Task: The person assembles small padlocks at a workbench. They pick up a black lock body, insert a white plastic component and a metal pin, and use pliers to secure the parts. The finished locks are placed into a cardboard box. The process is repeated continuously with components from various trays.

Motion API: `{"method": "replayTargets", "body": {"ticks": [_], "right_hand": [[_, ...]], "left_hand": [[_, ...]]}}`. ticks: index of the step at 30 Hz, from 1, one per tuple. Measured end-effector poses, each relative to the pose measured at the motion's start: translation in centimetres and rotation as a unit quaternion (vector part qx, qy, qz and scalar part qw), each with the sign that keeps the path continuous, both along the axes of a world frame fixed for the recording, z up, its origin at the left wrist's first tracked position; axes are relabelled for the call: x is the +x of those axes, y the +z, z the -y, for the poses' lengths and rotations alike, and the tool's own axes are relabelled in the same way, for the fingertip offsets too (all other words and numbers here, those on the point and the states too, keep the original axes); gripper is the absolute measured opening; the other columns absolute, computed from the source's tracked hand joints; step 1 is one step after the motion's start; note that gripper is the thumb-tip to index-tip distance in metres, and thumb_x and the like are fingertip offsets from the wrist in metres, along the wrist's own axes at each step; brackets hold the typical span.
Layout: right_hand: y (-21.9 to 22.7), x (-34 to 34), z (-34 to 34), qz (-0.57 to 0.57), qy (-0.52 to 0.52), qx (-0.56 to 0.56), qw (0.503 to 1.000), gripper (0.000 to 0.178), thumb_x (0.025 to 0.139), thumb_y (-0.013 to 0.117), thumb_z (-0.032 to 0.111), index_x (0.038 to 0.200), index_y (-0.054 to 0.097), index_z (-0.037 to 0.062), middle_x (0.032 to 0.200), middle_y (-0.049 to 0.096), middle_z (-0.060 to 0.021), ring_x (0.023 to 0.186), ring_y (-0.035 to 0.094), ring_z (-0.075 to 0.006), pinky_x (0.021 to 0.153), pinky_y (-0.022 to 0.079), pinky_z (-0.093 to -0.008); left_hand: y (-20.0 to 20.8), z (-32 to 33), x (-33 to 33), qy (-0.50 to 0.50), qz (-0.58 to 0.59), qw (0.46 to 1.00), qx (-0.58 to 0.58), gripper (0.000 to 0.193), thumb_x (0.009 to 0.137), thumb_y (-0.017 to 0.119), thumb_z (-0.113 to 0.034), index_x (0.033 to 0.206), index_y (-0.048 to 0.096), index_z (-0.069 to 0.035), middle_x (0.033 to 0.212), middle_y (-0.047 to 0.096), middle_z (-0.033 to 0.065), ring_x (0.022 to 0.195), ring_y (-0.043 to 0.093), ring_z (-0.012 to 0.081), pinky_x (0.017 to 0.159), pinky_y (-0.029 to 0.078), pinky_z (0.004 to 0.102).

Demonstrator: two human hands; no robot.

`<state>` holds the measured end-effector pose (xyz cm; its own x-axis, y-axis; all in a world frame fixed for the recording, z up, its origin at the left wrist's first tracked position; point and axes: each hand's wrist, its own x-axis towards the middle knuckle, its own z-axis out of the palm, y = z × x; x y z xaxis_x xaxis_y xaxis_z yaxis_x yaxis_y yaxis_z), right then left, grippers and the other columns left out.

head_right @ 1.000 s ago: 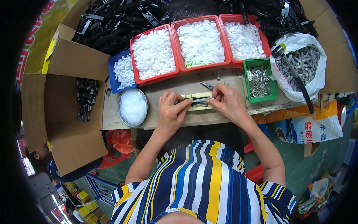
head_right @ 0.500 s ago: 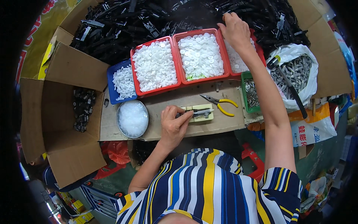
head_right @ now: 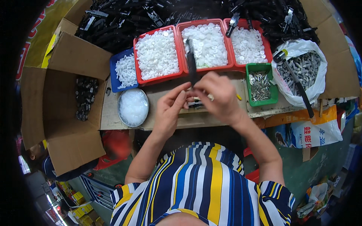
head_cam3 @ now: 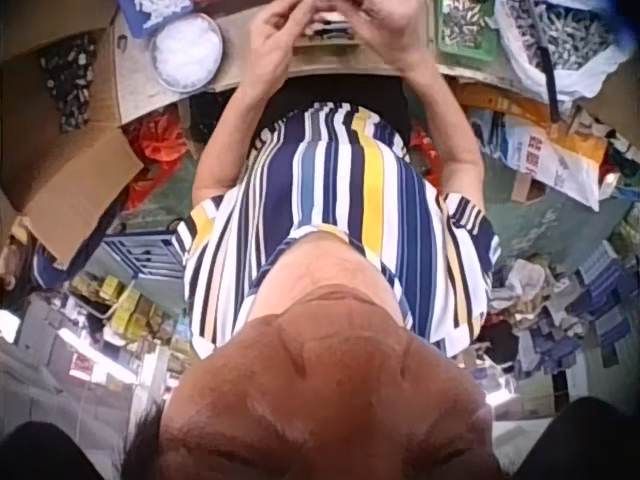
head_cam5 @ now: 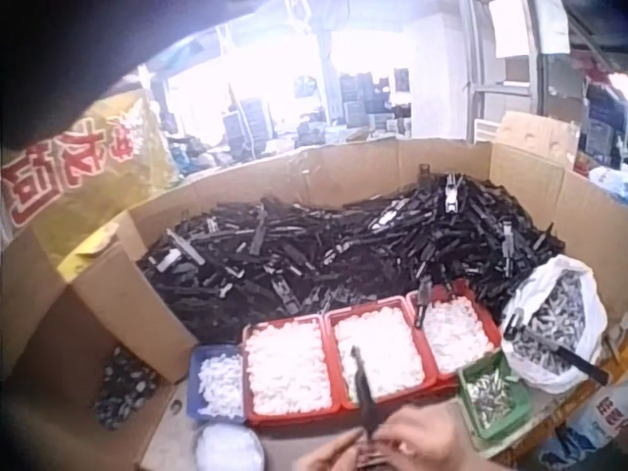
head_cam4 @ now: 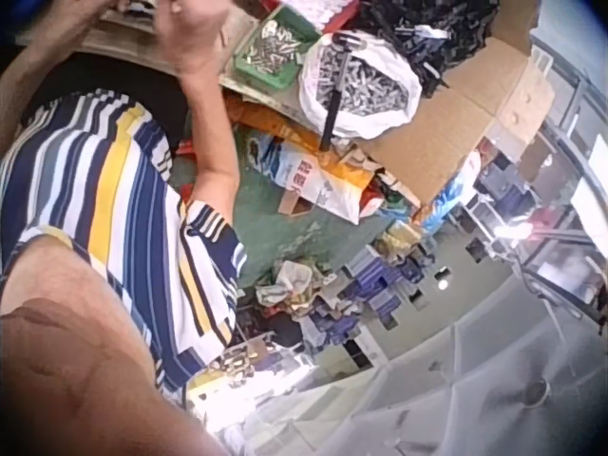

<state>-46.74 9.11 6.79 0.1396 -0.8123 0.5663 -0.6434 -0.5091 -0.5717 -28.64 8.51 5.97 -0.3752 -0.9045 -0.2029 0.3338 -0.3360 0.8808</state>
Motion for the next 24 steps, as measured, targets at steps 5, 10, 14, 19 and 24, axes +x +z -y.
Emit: {"method": "replayTargets", "body": {"ticks": [5,10,14,19,24], "right_hand": [[-0.7,1.3,-3.0,-0.042,0.027,-0.032,0.998,0.023,0.072,0.079,0.006,0.092,0.069,0.0068,0.088,0.064,-0.0047,0.079,0.065,-0.0215,0.07,0.045,-0.0346],[2.5,-0.9,-2.9,-0.081,-0.03,-0.084,0.993,0.035,0.074,0.08,0.01,0.106,0.069,0.006,0.101,0.063,-0.0062,0.091,0.062,-0.0228,0.072,0.045,-0.0349],[2.6,-1.4,-2.6,-0.196,-0.006,-0.009,0.981,0.04,0.075,0.079,0.017,0.112,0.068,0.0067,0.104,0.062,-0.0036,0.101,0.059,-0.0224,0.078,0.042,-0.0378],[1.4,-1.3,-2.7,-0.194,-0.007,0.019,0.981,0.036,0.075,0.079,0.02,0.107,0.068,0.0083,0.102,0.063,-0.0025,0.101,0.059,-0.0218,0.079,0.042,-0.0384],[0.6,-1.5,-2.3,-0.178,0.04,0.024,0.983,0.033,0.077,0.079,0.02,0.105,0.068,0.0078,0.102,0.063,-0.0041,0.1,0.059,-0.0231,0.08,0.044,-0.0388]], "left_hand": [[-0.3,0.3,0.5,-0.042,-0.012,0.999,0.008,0.034,0.095,0.068,-0.008,0.127,0.063,0.003,0.102,0.07,0.0066,0.084,0.063,0.0079,0.074,0.052,0.024],[0.7,1.2,2.9,-0.035,0.301,0.913,-0.274,0.034,0.084,0.076,-0.002,0.118,0.069,0.001,0.1,0.07,0.0102,0.08,0.066,0.0136,0.068,0.053,0.0277],[1.1,1.2,3.0,-0.04,0.347,0.849,-0.397,0.035,0.081,0.075,-0.001,0.115,0.069,0.0,0.1,0.068,0.0135,0.083,0.068,0.023,0.071,0.053,0.0317],[0.6,0.9,3.4,-0.083,0.362,0.832,-0.412,0.037,0.079,0.075,-0.001,0.116,0.067,0.0,0.101,0.067,0.0152,0.084,0.068,0.0297,0.074,0.053,0.0345],[-0.3,0.9,4.1,-0.082,0.355,0.821,-0.44,0.043,0.077,0.076,-0.001,0.119,0.067,-0.001,0.104,0.068,0.0152,0.091,0.067,0.0308,0.078,0.053,0.0368]]}}
